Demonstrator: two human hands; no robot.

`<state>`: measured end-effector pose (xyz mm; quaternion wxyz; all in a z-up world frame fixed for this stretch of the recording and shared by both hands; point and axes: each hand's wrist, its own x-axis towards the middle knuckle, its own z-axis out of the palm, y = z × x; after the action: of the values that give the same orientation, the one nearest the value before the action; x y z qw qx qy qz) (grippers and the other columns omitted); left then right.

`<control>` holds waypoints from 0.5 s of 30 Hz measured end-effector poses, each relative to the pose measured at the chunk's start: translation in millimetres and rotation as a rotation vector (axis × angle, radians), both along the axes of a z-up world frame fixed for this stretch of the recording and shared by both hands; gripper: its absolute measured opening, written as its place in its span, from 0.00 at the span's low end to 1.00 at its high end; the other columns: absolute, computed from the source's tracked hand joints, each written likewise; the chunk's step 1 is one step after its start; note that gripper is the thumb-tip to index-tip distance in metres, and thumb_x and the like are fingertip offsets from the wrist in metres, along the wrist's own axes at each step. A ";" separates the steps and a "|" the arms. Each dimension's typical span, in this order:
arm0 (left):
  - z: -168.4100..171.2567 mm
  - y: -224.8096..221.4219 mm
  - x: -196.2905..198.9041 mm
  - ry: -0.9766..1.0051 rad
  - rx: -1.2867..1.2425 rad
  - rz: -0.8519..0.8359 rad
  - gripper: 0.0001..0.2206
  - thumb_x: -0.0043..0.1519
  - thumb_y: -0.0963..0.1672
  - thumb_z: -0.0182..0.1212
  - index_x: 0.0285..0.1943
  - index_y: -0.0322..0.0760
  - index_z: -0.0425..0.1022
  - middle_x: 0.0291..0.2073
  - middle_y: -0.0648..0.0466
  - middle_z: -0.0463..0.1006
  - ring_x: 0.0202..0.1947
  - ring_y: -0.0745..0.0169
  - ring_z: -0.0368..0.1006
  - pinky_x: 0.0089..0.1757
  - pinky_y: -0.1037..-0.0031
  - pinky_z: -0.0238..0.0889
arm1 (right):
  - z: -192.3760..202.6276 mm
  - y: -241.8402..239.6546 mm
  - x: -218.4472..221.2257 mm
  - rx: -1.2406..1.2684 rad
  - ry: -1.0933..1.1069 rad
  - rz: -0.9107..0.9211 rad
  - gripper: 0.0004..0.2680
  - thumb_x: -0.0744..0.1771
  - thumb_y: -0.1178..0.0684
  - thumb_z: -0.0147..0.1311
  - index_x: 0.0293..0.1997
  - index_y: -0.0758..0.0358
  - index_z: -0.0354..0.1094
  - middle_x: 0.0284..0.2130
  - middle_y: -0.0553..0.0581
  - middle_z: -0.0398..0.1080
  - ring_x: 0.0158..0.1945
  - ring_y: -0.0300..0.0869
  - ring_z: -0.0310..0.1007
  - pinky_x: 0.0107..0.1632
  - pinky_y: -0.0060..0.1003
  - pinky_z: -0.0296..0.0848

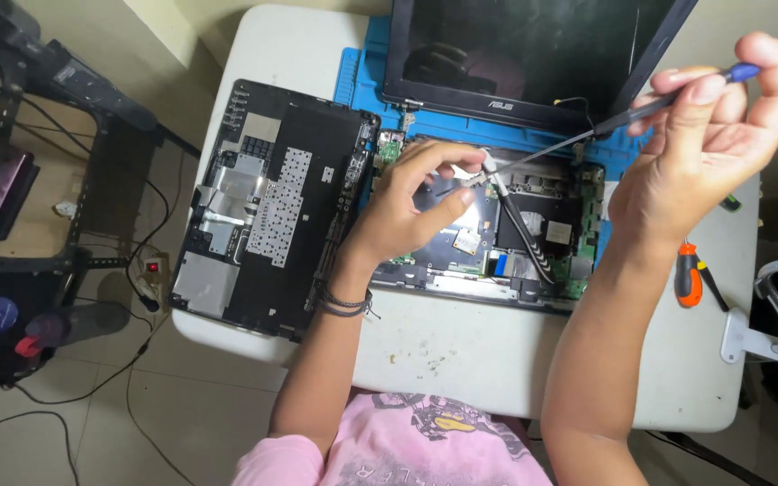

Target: Reconnecting internal ribbon cables and using a screwdriver to secure components during a laptop repair.

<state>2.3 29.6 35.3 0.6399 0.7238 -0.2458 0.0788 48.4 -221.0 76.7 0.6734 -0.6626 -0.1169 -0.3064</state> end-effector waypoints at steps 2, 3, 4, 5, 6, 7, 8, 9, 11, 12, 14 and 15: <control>-2.3 -8.5 0.4 0.045 -0.029 0.033 0.11 0.65 0.41 0.61 0.56 0.42 0.75 0.51 0.58 0.79 0.45 0.67 0.72 0.46 0.76 0.67 | -2.4 -7.9 3.7 0.023 0.032 -0.004 0.09 0.77 0.53 0.54 0.63 0.56 0.57 0.42 0.68 0.70 0.36 0.46 0.66 0.36 0.36 0.68; -3.7 -13.8 0.8 0.098 -0.059 0.067 0.09 0.64 0.41 0.63 0.53 0.43 0.76 0.48 0.59 0.81 0.38 0.72 0.73 0.42 0.80 0.66 | -3.6 -13.0 5.2 0.044 0.074 -0.007 0.09 0.77 0.51 0.55 0.62 0.55 0.57 0.42 0.67 0.71 0.30 0.43 0.63 0.36 0.34 0.69; -4.8 -16.7 1.7 0.092 -0.062 0.058 0.09 0.64 0.41 0.63 0.53 0.43 0.76 0.48 0.59 0.81 0.38 0.72 0.73 0.42 0.80 0.66 | -3.9 -15.4 6.3 0.041 0.067 -0.016 0.09 0.77 0.51 0.55 0.62 0.55 0.57 0.42 0.67 0.71 0.30 0.43 0.63 0.36 0.34 0.69; -6.1 -19.7 2.7 0.101 -0.064 0.073 0.09 0.63 0.41 0.63 0.52 0.43 0.76 0.46 0.59 0.81 0.38 0.72 0.72 0.41 0.80 0.66 | -4.4 -17.9 7.4 0.068 0.095 -0.013 0.10 0.76 0.49 0.57 0.61 0.54 0.58 0.41 0.66 0.72 0.29 0.43 0.64 0.37 0.33 0.70; -7.8 -22.5 2.6 0.115 -0.065 0.088 0.09 0.63 0.41 0.64 0.52 0.43 0.76 0.45 0.58 0.80 0.37 0.71 0.72 0.40 0.80 0.67 | -5.7 -20.2 7.6 0.096 0.127 -0.009 0.11 0.74 0.48 0.58 0.60 0.53 0.59 0.41 0.64 0.72 0.28 0.42 0.65 0.37 0.32 0.71; -8.2 -25.4 3.7 0.112 -0.068 0.079 0.09 0.63 0.41 0.64 0.52 0.43 0.76 0.45 0.58 0.80 0.37 0.71 0.72 0.40 0.80 0.67 | -5.7 -22.7 9.0 0.094 0.123 -0.018 0.11 0.74 0.48 0.58 0.60 0.53 0.59 0.41 0.64 0.72 0.28 0.42 0.65 0.37 0.32 0.71; -8.5 -27.1 3.2 0.116 -0.077 0.076 0.10 0.62 0.40 0.65 0.52 0.42 0.76 0.45 0.57 0.80 0.41 0.70 0.74 0.41 0.80 0.67 | -6.5 -24.1 9.4 0.125 0.142 -0.004 0.12 0.73 0.47 0.59 0.59 0.53 0.59 0.41 0.64 0.73 0.28 0.42 0.66 0.38 0.33 0.73; -8.8 -28.5 2.3 0.120 -0.087 0.073 0.10 0.62 0.39 0.65 0.52 0.40 0.76 0.46 0.56 0.80 0.44 0.70 0.76 0.42 0.81 0.68 | -7.3 -25.2 9.5 0.157 0.161 0.009 0.12 0.73 0.47 0.61 0.59 0.53 0.60 0.41 0.63 0.73 0.28 0.42 0.68 0.39 0.33 0.75; -8.1 -31.1 -0.2 0.138 -0.077 0.091 0.10 0.61 0.40 0.66 0.50 0.41 0.77 0.44 0.58 0.80 0.39 0.71 0.71 0.42 0.81 0.67 | -10.0 -28.7 11.0 0.172 0.169 0.010 0.12 0.73 0.48 0.60 0.59 0.54 0.60 0.41 0.63 0.73 0.29 0.43 0.69 0.38 0.33 0.75; -7.5 -32.0 -0.8 0.153 -0.069 0.113 0.09 0.61 0.40 0.67 0.49 0.42 0.77 0.42 0.59 0.80 0.34 0.72 0.66 0.41 0.81 0.66 | -11.1 -30.1 12.3 0.186 0.174 0.016 0.12 0.73 0.49 0.60 0.59 0.54 0.60 0.41 0.63 0.74 0.30 0.43 0.71 0.38 0.33 0.76; -8.7 -34.2 -0.8 0.122 -0.071 0.128 0.09 0.61 0.40 0.67 0.48 0.43 0.76 0.41 0.59 0.80 0.35 0.72 0.68 0.41 0.81 0.66 | -8.9 -28.4 11.4 0.199 0.188 0.007 0.11 0.73 0.49 0.60 0.58 0.54 0.61 0.40 0.63 0.74 0.29 0.43 0.71 0.39 0.33 0.76; -9.3 -35.1 -1.2 0.092 -0.075 0.146 0.10 0.60 0.39 0.67 0.48 0.43 0.76 0.40 0.59 0.79 0.35 0.72 0.69 0.40 0.81 0.66 | -7.9 -27.3 10.7 0.211 0.203 0.001 0.11 0.73 0.49 0.60 0.58 0.54 0.61 0.40 0.63 0.74 0.29 0.43 0.70 0.39 0.33 0.76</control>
<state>1.1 -5.5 26.0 0.6695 0.7183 -0.1599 0.1010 59.1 -248.4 68.8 0.7476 -0.6158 -0.0156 -0.2481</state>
